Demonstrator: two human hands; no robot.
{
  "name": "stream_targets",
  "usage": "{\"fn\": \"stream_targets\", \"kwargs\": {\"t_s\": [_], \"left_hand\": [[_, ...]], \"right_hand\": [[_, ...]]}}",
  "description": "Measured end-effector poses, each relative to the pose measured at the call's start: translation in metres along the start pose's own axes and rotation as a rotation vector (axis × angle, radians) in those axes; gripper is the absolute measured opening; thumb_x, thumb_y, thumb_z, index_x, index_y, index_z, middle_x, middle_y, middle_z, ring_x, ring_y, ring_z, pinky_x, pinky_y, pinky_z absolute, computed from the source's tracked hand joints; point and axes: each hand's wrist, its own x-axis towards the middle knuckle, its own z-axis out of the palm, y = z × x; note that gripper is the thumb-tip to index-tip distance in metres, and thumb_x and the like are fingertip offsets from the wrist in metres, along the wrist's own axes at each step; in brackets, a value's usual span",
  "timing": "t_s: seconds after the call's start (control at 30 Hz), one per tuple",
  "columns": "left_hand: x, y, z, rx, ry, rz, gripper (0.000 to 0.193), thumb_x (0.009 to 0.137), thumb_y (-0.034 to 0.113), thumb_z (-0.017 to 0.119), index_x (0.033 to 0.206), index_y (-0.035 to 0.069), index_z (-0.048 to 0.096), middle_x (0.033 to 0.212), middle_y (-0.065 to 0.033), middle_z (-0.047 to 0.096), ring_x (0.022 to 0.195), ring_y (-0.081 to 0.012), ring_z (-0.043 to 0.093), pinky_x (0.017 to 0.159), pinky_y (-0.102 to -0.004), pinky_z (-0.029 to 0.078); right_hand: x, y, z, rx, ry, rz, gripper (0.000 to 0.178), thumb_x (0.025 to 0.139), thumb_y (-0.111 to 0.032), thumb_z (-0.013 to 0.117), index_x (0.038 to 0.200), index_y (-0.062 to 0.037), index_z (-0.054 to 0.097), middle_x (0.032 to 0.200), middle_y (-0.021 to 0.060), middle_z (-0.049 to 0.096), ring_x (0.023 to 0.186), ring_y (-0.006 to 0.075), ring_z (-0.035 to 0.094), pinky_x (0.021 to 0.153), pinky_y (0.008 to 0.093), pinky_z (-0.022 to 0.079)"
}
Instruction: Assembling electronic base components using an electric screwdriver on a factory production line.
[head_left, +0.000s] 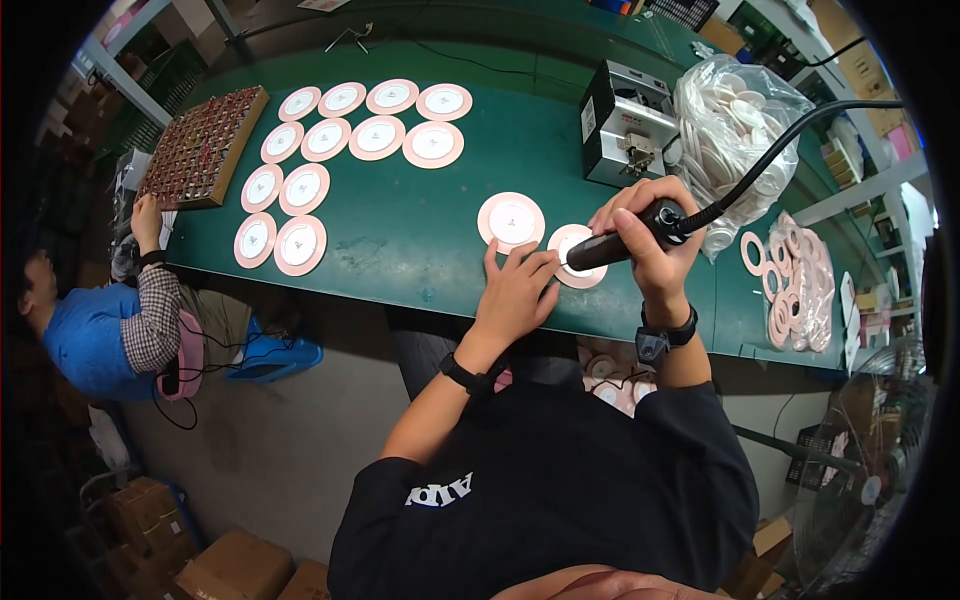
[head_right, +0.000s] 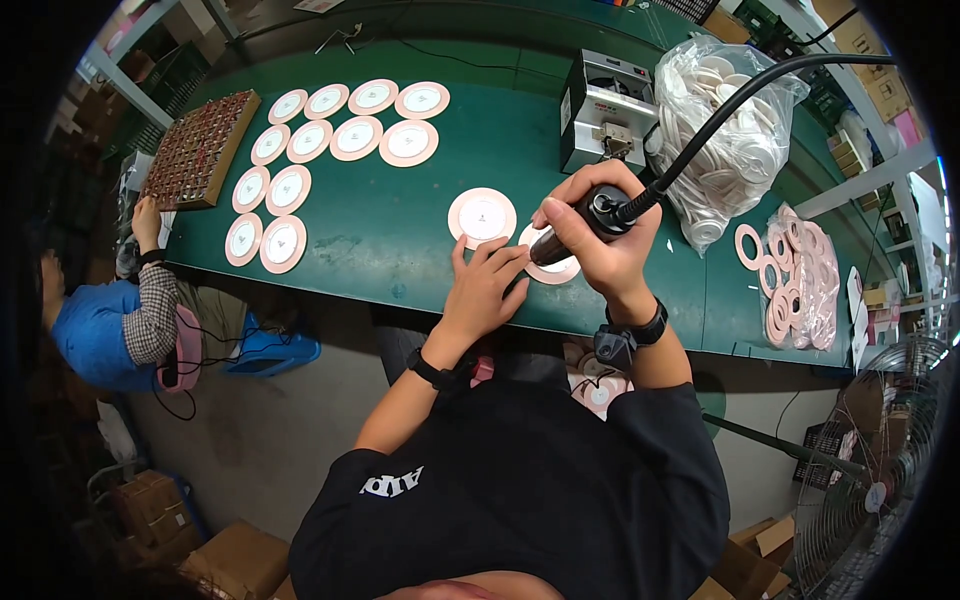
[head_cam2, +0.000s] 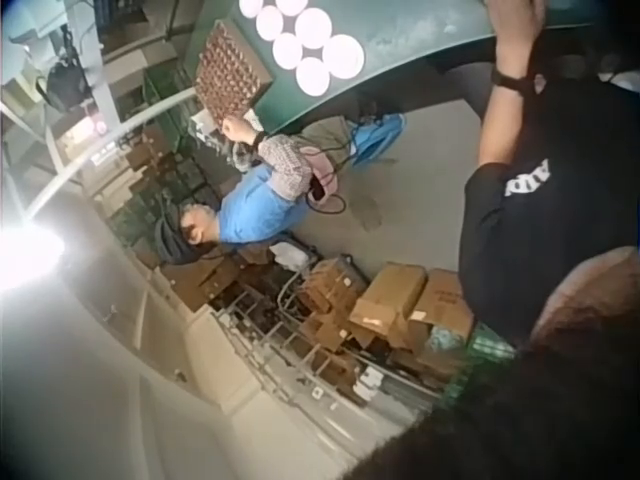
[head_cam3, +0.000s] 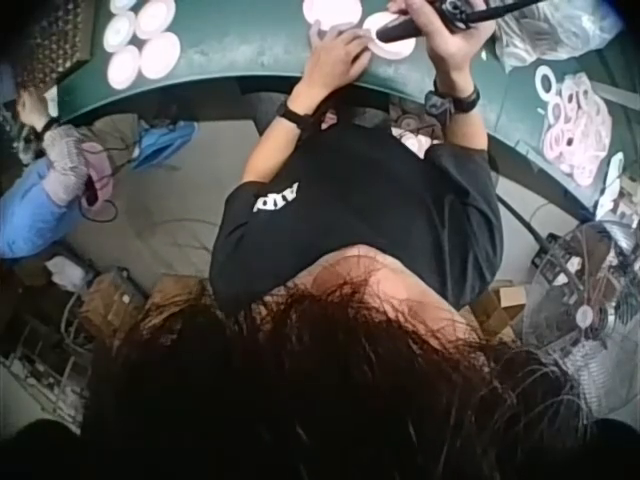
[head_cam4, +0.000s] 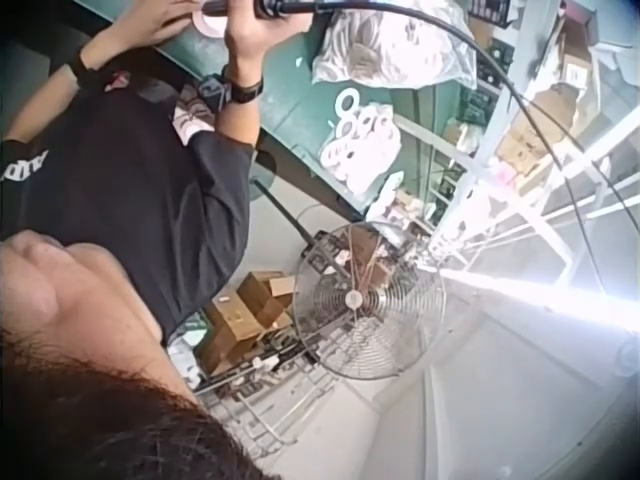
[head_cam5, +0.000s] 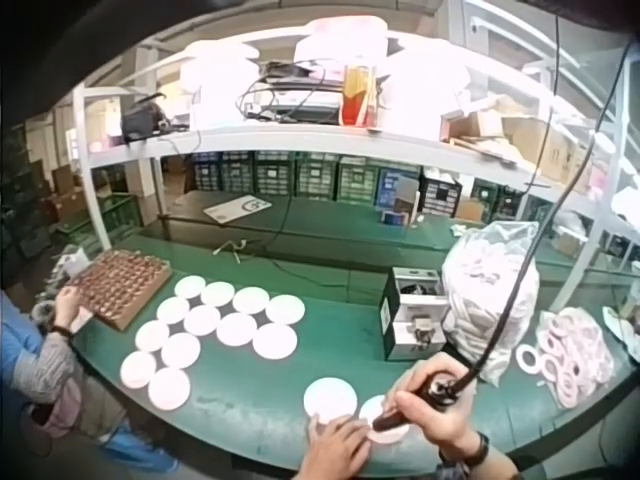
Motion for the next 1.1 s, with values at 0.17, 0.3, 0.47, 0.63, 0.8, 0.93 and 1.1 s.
{"fn": "stream_targets", "kwargs": {"t_s": [0.17, 0.3, 0.47, 0.63, 0.8, 0.93, 1.1], "left_hand": [[-0.0003, -0.0013, 0.0009, -0.002, 0.014, -0.001, 0.031, 0.085, 0.019, 0.071, 0.114, 0.01, 0.068, 0.123, 0.0012, 0.063, 0.126, -0.0237, 0.053, 0.114, -0.0682, 0.022], [-0.0007, -0.0016, 0.0009, -0.005, 0.0, -0.008, 0.032, 0.085, 0.02, 0.071, 0.115, 0.011, 0.069, 0.124, 0.0014, 0.064, 0.127, -0.0238, 0.053, 0.114, -0.0674, 0.021], [-0.0009, -0.0019, 0.0012, 0.008, -0.021, -0.015, 0.032, 0.085, 0.021, 0.073, 0.117, 0.015, 0.07, 0.127, 0.002, 0.064, 0.128, -0.0238, 0.053, 0.115, -0.066, 0.02], [-0.0008, -0.0006, 0.0017, 0.009, 0.005, 0.003, 0.031, 0.084, 0.02, 0.072, 0.114, 0.014, 0.071, 0.123, 0.0006, 0.063, 0.126, -0.0238, 0.053, 0.114, -0.0679, 0.02], [-0.0007, 0.0005, -0.0001, 0.024, -0.002, 0.001, 0.03, 0.084, 0.021, 0.072, 0.114, 0.015, 0.072, 0.124, 0.0004, 0.063, 0.126, -0.0239, 0.053, 0.114, -0.0678, 0.02], [0.0003, 0.0013, -0.0011, 0.022, -0.011, -0.001, 0.03, 0.084, 0.021, 0.072, 0.114, 0.015, 0.073, 0.124, 0.0004, 0.063, 0.126, -0.0239, 0.053, 0.115, -0.0678, 0.02], [0.0001, 0.0017, -0.0011, 0.031, -0.016, -0.001, 0.03, 0.085, 0.022, 0.071, 0.114, 0.016, 0.073, 0.125, 0.0005, 0.063, 0.126, -0.024, 0.053, 0.115, -0.0679, 0.019]], "right_hand": [[0.0017, -0.0039, -0.0005, -0.009, -0.004, -0.006, 0.017, 0.087, 0.003, 0.071, 0.092, 0.0027, 0.055, 0.078, 0.0143, 0.067, 0.07, 0.0206, 0.07, 0.066, 0.0322, 0.058], [0.0009, -0.0037, -0.0025, -0.018, 0.006, -0.003, 0.017, 0.087, 0.003, 0.071, 0.092, 0.0025, 0.055, 0.078, 0.0139, 0.067, 0.07, 0.0207, 0.07, 0.067, 0.0324, 0.058], [0.0012, -0.0024, -0.0042, -0.015, 0.021, 0.01, 0.016, 0.088, 0.002, 0.071, 0.092, 0.0025, 0.055, 0.077, 0.0136, 0.066, 0.07, 0.0209, 0.07, 0.068, 0.033, 0.058], [-0.0007, 0.0017, -0.0073, 0.0, 0.041, 0.018, 0.015, 0.089, 0.002, 0.07, 0.092, 0.0026, 0.055, 0.078, 0.0137, 0.066, 0.07, 0.021, 0.07, 0.069, 0.0336, 0.058], [0.0009, 0.0001, -0.0047, -0.023, 0.058, 0.033, 0.014, 0.089, 0.002, 0.068, 0.092, 0.0023, 0.054, 0.076, 0.0136, 0.063, 0.069, 0.0222, 0.067, 0.07, 0.0361, 0.058], [0.0008, -0.0022, -0.0033, -0.074, 0.062, 0.051, 0.012, 0.09, 0.0, 0.065, 0.091, 0.0018, 0.053, 0.074, 0.0131, 0.059, 0.068, 0.0241, 0.063, 0.072, 0.0406, 0.057], [0.0005, -0.001, -0.0039, -0.083, 0.055, 0.043, 0.013, 0.091, 0.0, 0.065, 0.091, 0.0014, 0.052, 0.073, 0.0128, 0.059, 0.066, 0.023, 0.062, 0.07, 0.0397, 0.056]]}}
